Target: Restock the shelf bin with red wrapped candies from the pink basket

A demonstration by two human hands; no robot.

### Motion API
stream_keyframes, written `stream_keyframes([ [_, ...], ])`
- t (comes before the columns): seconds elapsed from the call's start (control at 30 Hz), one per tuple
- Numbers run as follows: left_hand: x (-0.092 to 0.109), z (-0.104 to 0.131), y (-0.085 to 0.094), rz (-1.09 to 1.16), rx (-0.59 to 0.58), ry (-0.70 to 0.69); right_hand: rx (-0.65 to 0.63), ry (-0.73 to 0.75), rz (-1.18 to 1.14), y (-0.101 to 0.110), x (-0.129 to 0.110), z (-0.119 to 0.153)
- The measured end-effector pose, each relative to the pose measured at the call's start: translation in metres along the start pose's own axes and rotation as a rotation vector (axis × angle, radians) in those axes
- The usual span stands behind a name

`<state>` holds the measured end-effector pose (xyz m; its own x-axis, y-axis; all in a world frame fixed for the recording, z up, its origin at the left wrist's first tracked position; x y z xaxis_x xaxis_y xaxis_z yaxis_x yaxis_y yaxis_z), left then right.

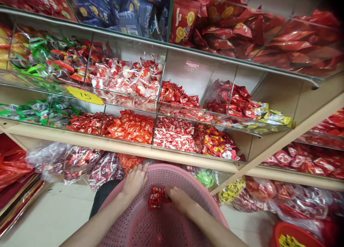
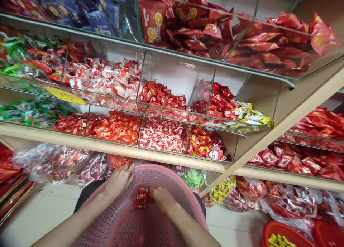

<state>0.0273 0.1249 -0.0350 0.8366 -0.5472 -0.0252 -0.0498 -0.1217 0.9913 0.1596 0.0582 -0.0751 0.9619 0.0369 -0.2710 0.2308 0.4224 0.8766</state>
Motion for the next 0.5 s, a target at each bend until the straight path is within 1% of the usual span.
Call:
stream_keyframes([
  [0.13, 0.0, 0.0, 0.001, 0.005, -0.012, 0.002, -0.042, 0.013, 0.113, -0.01, -0.009, 0.004],
  [0.27, 0.001, -0.001, 0.003, 0.009, -0.029, -0.001, -0.054, -0.039, 0.171, -0.012, -0.011, 0.006],
  [0.4, 0.002, -0.001, 0.005, 0.009, -0.049, -0.001, -0.079, -0.15, 0.213, -0.014, -0.001, 0.005],
  [0.5, 0.003, -0.002, 0.005, 0.014, -0.063, 0.0, -0.129, -0.225, 0.25, -0.019, 0.01, 0.003],
])
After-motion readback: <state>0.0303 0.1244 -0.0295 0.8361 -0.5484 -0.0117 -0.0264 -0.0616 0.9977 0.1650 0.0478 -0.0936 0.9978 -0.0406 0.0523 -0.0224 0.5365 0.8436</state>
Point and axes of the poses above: each hand's wrist, its own z-axis away from the middle knuckle, its own y-axis out of the back of the hand, x = y × z, the point moved 9 cm from there along -z, towards the middle knuckle, and after that the axes turned 11 degrees about -y, right-handed, at the moved point
